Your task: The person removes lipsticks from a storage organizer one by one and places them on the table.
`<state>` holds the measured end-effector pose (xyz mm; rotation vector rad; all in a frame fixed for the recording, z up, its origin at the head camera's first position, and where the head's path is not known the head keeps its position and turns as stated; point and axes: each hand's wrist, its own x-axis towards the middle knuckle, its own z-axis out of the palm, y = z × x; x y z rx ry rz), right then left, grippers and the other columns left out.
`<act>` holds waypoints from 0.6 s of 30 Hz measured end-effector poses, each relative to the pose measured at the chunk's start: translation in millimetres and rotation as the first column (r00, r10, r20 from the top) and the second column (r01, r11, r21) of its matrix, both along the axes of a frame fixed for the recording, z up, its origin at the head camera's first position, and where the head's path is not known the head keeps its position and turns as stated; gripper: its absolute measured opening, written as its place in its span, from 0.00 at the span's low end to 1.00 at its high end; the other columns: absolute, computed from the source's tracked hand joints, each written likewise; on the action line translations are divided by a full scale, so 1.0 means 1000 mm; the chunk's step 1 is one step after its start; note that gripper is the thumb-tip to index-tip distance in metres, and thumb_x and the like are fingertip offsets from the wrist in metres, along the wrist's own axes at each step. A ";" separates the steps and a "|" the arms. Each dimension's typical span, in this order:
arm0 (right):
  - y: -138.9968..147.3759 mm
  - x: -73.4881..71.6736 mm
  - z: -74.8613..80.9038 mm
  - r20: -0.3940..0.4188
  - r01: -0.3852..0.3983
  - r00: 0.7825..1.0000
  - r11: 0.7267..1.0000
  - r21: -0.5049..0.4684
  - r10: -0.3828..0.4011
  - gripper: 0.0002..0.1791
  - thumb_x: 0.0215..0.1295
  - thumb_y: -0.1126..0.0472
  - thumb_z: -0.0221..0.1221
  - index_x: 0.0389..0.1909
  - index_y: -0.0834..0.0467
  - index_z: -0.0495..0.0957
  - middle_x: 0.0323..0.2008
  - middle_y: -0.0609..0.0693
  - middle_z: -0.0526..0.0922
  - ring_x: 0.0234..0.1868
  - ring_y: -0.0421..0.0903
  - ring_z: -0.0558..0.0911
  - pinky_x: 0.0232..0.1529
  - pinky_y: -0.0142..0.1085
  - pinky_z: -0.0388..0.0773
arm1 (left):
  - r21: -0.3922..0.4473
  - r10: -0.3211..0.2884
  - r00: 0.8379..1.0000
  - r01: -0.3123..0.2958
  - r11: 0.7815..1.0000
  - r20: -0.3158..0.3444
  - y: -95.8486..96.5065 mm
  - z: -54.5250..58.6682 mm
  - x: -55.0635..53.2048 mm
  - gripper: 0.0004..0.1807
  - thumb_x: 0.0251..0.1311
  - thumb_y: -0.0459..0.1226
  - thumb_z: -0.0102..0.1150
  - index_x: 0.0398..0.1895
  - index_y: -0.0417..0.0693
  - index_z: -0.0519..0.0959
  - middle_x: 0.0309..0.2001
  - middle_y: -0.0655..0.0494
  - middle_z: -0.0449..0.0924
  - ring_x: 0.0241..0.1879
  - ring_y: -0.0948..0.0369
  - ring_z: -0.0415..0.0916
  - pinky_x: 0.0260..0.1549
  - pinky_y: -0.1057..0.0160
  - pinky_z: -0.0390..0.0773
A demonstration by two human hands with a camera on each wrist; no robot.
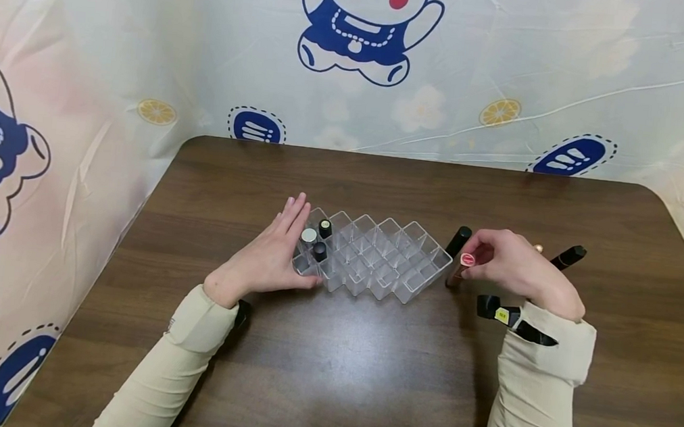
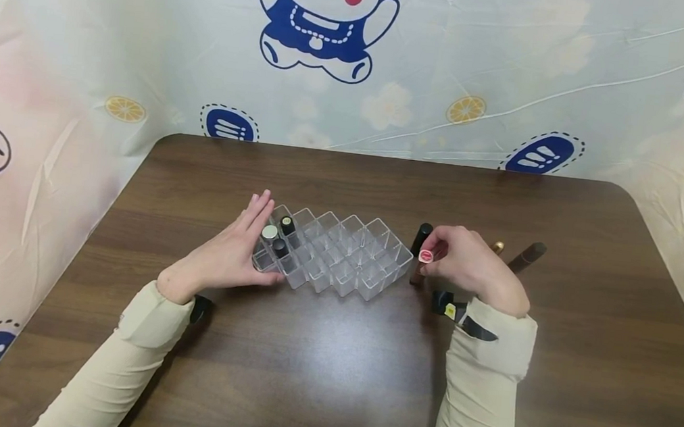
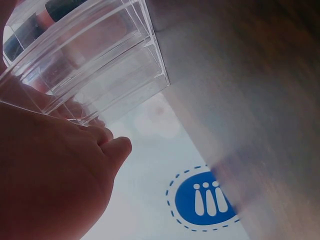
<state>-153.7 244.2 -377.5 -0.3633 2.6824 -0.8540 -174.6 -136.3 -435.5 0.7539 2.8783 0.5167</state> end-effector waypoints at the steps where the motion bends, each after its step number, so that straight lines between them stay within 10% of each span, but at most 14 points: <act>1: 0.000 0.000 0.000 -0.002 -0.003 1.000 1.000 0.004 0.003 0.10 0.55 0.65 0.66 0.38 0.60 0.79 0.33 0.50 0.83 0.36 0.44 0.79 0.38 0.35 0.76 | -0.001 0.000 1.000 0.000 1.000 0.001 0.000 0.000 0.000 0.69 0.43 0.61 0.68 0.77 0.39 0.37 0.78 0.51 0.23 0.78 0.48 0.28 0.75 0.47 0.44; 18: -0.003 -0.005 -0.005 0.013 0.007 1.000 1.000 0.021 -0.007 0.11 0.53 0.64 0.68 0.36 0.60 0.78 0.32 0.50 0.81 0.35 0.45 0.78 0.37 0.34 0.74 | -0.005 -0.002 1.000 0.002 1.000 -0.004 0.000 -0.001 0.000 0.69 0.43 0.61 0.68 0.77 0.38 0.37 0.78 0.50 0.22 0.78 0.47 0.28 0.75 0.47 0.44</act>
